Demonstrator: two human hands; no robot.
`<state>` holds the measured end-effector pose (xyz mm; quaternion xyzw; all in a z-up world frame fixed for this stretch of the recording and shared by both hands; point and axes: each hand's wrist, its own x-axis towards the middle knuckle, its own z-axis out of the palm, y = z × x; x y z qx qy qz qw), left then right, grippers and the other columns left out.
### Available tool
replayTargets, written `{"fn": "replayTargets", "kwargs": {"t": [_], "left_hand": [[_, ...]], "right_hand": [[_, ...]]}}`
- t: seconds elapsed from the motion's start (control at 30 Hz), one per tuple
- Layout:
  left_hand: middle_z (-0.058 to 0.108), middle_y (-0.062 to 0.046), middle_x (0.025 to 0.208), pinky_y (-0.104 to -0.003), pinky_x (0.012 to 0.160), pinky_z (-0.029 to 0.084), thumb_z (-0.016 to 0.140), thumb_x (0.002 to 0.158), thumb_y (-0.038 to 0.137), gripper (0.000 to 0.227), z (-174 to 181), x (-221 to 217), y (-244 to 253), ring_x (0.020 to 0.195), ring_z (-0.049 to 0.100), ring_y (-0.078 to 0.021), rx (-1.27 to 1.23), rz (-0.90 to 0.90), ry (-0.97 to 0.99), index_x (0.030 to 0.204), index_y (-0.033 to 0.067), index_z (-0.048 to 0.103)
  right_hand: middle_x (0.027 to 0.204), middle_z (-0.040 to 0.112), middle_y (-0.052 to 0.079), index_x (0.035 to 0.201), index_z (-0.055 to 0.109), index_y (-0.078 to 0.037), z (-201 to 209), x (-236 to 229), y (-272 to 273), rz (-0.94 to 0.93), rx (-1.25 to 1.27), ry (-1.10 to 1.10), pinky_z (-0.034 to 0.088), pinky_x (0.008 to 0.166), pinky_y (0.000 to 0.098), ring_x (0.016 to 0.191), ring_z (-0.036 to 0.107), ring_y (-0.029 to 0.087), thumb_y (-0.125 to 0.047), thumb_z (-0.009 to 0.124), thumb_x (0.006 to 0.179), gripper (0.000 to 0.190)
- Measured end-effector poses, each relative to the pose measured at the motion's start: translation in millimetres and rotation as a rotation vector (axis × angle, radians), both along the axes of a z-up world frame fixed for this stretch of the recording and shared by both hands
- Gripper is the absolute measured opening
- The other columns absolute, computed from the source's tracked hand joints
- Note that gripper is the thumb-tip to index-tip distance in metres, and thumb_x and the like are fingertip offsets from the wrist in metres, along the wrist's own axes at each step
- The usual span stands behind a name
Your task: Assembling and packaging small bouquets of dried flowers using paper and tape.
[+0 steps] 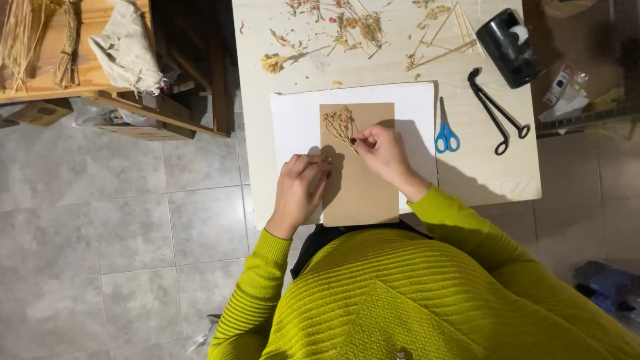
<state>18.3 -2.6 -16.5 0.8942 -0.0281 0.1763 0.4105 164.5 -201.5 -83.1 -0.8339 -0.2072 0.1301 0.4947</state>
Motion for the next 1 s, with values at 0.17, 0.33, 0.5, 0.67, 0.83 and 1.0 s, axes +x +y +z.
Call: {"fn": "replayTargets", "kwargs": {"t": [0.17,0.33,0.5,0.67,0.83,1.0], "left_hand": [[0.070,-0.005,0.111,-0.041,0.087,0.049,0.075,0.083,0.001,0.019,1,5,-3,0.103,0.063,-0.0275,-0.011,-0.024,-0.009,0.101,0.0066,0.074],[0.069,-0.006,0.112,-0.041,0.088,0.050,0.075,0.082,0.001,0.020,0,1,1,0.103,0.063,-0.0274,-0.010,-0.012,-0.004,0.101,0.0063,0.074],[0.069,-0.006,0.112,-0.041,0.088,0.050,0.076,0.080,0.001,0.022,3,-2,6,0.103,0.063,-0.0283,-0.005,-0.005,0.000,0.101,0.0063,0.074],[0.069,-0.008,0.111,-0.041,0.090,0.051,0.077,0.080,0.000,0.024,9,-4,8,0.105,0.063,-0.0290,0.009,0.010,-0.008,0.103,0.0065,0.074],[0.069,-0.008,0.112,-0.041,0.092,0.051,0.075,0.081,-0.001,0.022,27,14,1,0.105,0.064,-0.0288,0.008,-0.058,-0.048,0.102,0.0055,0.072],[0.073,-0.005,0.107,-0.039,0.087,0.047,0.068,0.082,-0.007,0.020,52,53,-38,0.101,0.065,-0.0271,0.043,-0.168,-0.005,0.098,0.0039,0.073]], "right_hand": [[0.070,0.073,0.008,0.088,0.073,-0.002,18,-1,14,-0.092,-0.173,-0.104,0.051,0.056,0.0287,0.059,0.068,0.014,-0.013,0.078,0.087,0.012],[0.069,0.072,0.007,0.087,0.074,-0.004,19,-3,19,-0.090,-0.214,-0.124,0.052,0.055,0.0295,0.058,0.068,0.015,-0.015,0.079,0.084,0.013],[0.069,0.073,0.005,0.087,0.073,-0.004,35,-2,12,-0.078,-0.257,-0.092,0.051,0.052,0.0272,0.056,0.067,0.012,-0.015,0.080,0.084,0.014],[0.082,0.075,0.002,0.095,0.073,-0.004,30,10,-31,-0.101,-0.134,-0.041,0.049,0.051,0.0220,0.059,0.063,0.006,-0.005,0.077,0.091,0.005],[0.088,0.074,0.005,0.098,0.071,-0.002,53,45,-120,-0.307,0.038,-0.032,0.050,0.062,0.0225,0.071,0.063,0.007,-0.001,0.077,0.091,0.010],[0.102,0.075,0.005,0.109,0.072,-0.001,68,131,-242,-0.303,0.135,-0.130,0.054,0.078,0.0219,0.087,0.068,0.008,0.002,0.072,0.100,0.009]]}}
